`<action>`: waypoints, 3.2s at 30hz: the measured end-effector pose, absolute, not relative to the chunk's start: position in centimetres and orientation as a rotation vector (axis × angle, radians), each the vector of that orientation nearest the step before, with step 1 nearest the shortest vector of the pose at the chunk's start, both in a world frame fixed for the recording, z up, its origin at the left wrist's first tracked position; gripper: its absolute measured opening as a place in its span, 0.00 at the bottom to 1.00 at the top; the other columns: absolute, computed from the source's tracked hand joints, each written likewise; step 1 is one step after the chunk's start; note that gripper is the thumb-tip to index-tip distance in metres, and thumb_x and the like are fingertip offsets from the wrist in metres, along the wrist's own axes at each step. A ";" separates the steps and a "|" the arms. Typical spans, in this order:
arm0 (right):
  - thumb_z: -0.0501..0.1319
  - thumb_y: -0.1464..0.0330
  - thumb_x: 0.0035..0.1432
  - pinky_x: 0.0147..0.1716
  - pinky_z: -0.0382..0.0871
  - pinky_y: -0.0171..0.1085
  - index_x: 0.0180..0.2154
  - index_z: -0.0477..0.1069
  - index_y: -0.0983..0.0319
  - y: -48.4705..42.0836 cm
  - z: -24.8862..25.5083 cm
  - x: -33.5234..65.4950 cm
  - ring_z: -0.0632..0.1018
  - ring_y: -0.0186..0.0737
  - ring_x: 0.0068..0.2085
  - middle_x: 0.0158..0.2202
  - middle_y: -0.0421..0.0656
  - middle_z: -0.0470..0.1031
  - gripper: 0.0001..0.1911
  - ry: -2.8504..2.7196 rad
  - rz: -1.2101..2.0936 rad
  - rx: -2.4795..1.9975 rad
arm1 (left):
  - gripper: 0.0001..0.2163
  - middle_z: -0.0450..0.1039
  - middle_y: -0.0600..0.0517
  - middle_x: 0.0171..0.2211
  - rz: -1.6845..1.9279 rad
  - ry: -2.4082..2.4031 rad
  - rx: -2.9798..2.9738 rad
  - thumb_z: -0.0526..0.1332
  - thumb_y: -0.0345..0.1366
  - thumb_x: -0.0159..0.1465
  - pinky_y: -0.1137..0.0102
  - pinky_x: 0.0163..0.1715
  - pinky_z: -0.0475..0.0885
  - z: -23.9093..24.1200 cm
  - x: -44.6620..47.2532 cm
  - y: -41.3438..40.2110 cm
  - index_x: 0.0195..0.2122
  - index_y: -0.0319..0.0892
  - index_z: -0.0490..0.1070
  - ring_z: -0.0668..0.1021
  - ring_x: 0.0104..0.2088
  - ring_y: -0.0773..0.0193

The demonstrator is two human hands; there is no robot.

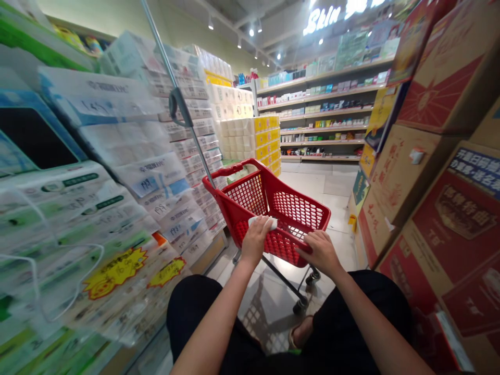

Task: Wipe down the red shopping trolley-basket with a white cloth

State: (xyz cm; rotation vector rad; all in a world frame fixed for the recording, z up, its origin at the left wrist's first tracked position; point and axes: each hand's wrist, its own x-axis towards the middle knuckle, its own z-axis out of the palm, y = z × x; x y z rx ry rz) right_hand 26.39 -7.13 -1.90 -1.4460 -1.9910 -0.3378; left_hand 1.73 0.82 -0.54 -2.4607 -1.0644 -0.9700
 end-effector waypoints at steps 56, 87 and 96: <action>0.60 0.59 0.60 0.39 0.55 0.39 0.28 0.66 0.60 -4.9 -2.2 25.7 0.71 0.38 0.33 0.29 0.40 0.73 0.13 -2.024 -0.475 -1.460 | 0.21 0.67 0.50 0.60 -1.054 -1.141 -2.417 0.53 0.25 0.66 0.57 0.62 0.65 -0.5 3.8 -0.1 0.60 0.47 0.65 0.64 0.63 0.58; 0.59 0.61 0.61 0.39 0.55 0.39 0.28 0.66 0.60 -5.5 -2.0 25.5 0.70 0.38 0.33 0.29 0.41 0.72 0.12 -2.026 -0.468 -1.473 | 0.25 0.61 0.51 0.64 -0.892 -0.997 -2.513 0.52 0.25 0.67 0.59 0.66 0.59 0.2 1.5 -0.3 0.65 0.47 0.58 0.62 0.65 0.62; 0.59 0.60 0.61 0.39 0.55 0.39 0.28 0.66 0.59 -5.3 -1.8 25.2 0.70 0.38 0.33 0.29 0.41 0.72 0.13 -2.022 -0.444 -1.479 | 0.26 0.64 0.48 0.63 -0.981 -1.287 -2.336 0.52 0.22 0.64 0.57 0.63 0.63 0.5 -0.6 2.8 0.63 0.46 0.62 0.65 0.63 0.58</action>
